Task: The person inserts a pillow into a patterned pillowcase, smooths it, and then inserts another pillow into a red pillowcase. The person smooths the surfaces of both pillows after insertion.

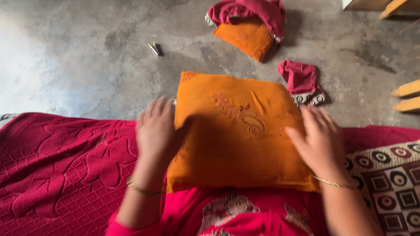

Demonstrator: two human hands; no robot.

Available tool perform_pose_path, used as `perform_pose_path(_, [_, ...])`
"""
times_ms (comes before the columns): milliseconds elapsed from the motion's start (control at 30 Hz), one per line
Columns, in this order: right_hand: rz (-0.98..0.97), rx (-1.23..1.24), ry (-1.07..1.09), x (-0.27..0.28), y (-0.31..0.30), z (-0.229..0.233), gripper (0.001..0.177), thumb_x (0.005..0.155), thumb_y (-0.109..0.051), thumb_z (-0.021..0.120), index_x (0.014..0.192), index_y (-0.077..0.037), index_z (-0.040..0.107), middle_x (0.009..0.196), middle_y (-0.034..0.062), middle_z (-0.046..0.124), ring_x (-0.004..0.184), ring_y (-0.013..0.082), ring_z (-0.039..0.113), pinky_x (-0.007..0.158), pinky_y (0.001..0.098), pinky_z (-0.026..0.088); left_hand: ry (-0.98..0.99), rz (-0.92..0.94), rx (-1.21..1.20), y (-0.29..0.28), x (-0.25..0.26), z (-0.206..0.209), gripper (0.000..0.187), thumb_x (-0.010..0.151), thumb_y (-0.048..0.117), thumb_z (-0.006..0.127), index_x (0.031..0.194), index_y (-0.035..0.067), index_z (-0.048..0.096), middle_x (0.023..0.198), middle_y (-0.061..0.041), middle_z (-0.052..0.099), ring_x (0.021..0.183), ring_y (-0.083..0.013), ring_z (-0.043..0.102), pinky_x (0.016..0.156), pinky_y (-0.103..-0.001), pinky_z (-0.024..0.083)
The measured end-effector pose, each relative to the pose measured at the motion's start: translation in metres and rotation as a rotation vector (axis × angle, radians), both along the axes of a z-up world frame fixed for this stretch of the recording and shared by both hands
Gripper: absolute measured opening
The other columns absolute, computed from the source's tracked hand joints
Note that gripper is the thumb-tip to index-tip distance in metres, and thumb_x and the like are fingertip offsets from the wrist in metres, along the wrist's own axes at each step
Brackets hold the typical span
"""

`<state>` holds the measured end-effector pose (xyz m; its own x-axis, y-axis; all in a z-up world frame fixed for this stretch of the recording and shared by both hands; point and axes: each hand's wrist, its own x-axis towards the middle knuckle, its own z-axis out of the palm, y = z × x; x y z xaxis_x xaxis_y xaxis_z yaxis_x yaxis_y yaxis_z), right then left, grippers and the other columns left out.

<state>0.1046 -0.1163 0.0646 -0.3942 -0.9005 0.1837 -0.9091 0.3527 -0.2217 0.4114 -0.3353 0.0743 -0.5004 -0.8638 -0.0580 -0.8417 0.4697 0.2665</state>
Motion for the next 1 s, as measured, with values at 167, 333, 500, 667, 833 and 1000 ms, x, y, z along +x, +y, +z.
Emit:
perform_pose_path(167, [0.335, 0.072, 0.086, 0.085, -0.064, -0.025, 0.056, 0.089, -0.028, 0.056, 0.141, -0.006, 0.055, 0.149, 0.0134, 0.054, 0.140, 0.0295, 0.044, 0.111, 0.0541, 0.030, 0.323, -0.365, 0.014, 0.054, -0.088, -0.015, 0.072, 0.096, 0.062, 0.053, 0.143, 0.009, 0.055, 0.153, -0.019, 0.046, 0.144, -0.0377, 0.036, 0.115, -0.057, 0.023])
perform_pose_path(333, [0.181, 0.103, -0.023, 0.034, -0.040, -0.048, 0.058, 0.097, -0.043, 0.050, 0.149, -0.018, 0.050, 0.159, 0.0084, 0.044, 0.148, 0.0282, 0.035, 0.119, 0.0469, 0.025, 0.231, -0.344, 0.008, 0.052, -0.078, -0.038, 0.073, 0.092, 0.060, 0.054, 0.146, 0.011, 0.052, 0.155, -0.013, 0.046, 0.147, -0.0313, 0.036, 0.119, -0.057, 0.021])
perform_pose_path(500, [-0.121, 0.412, -0.152, -0.026, -0.042, -0.019, 0.071, 0.096, -0.059, 0.047, 0.154, -0.018, 0.040, 0.162, 0.0108, 0.036, 0.149, 0.0298, 0.030, 0.114, 0.0511, 0.026, 0.203, -0.374, -0.042, 0.052, -0.079, -0.037, 0.075, 0.089, 0.060, 0.055, 0.145, 0.009, 0.052, 0.156, -0.015, 0.043, 0.146, -0.0330, 0.033, 0.117, -0.058, 0.019])
perform_pose_path(667, [0.123, 0.457, 0.016, 0.027, -0.114, 0.002, 0.064, 0.092, -0.064, 0.048, 0.144, -0.027, 0.053, 0.153, -0.0029, 0.051, 0.147, 0.0201, 0.043, 0.121, 0.0478, 0.036, 0.174, -0.387, -0.050, 0.051, -0.083, -0.029, 0.078, 0.088, 0.059, 0.056, 0.144, 0.006, 0.051, 0.155, -0.015, 0.042, 0.146, -0.0332, 0.031, 0.116, -0.057, 0.018])
perform_pose_path(833, [0.413, 0.277, -0.198, 0.019, -0.178, -0.075, 0.063, 0.101, -0.057, 0.047, 0.151, -0.019, 0.052, 0.160, 0.0041, 0.046, 0.150, 0.0225, 0.039, 0.121, 0.0502, 0.029, 0.036, -0.378, 0.038, 0.052, -0.083, -0.033, 0.074, 0.091, 0.061, 0.053, 0.143, 0.008, 0.051, 0.155, -0.017, 0.041, 0.148, -0.0314, 0.029, 0.119, -0.056, 0.016])
perform_pose_path(1000, [0.043, 0.506, -0.377, -0.085, -0.175, -0.154, 0.076, 0.096, -0.067, 0.043, 0.154, -0.018, 0.042, 0.164, 0.0022, 0.035, 0.153, 0.0188, 0.028, 0.124, 0.0356, 0.019, 0.183, -0.393, -0.019, 0.050, -0.089, -0.029, 0.075, 0.090, 0.059, 0.053, 0.143, 0.006, 0.052, 0.154, -0.014, 0.044, 0.146, -0.0326, 0.031, 0.117, -0.057, 0.018])
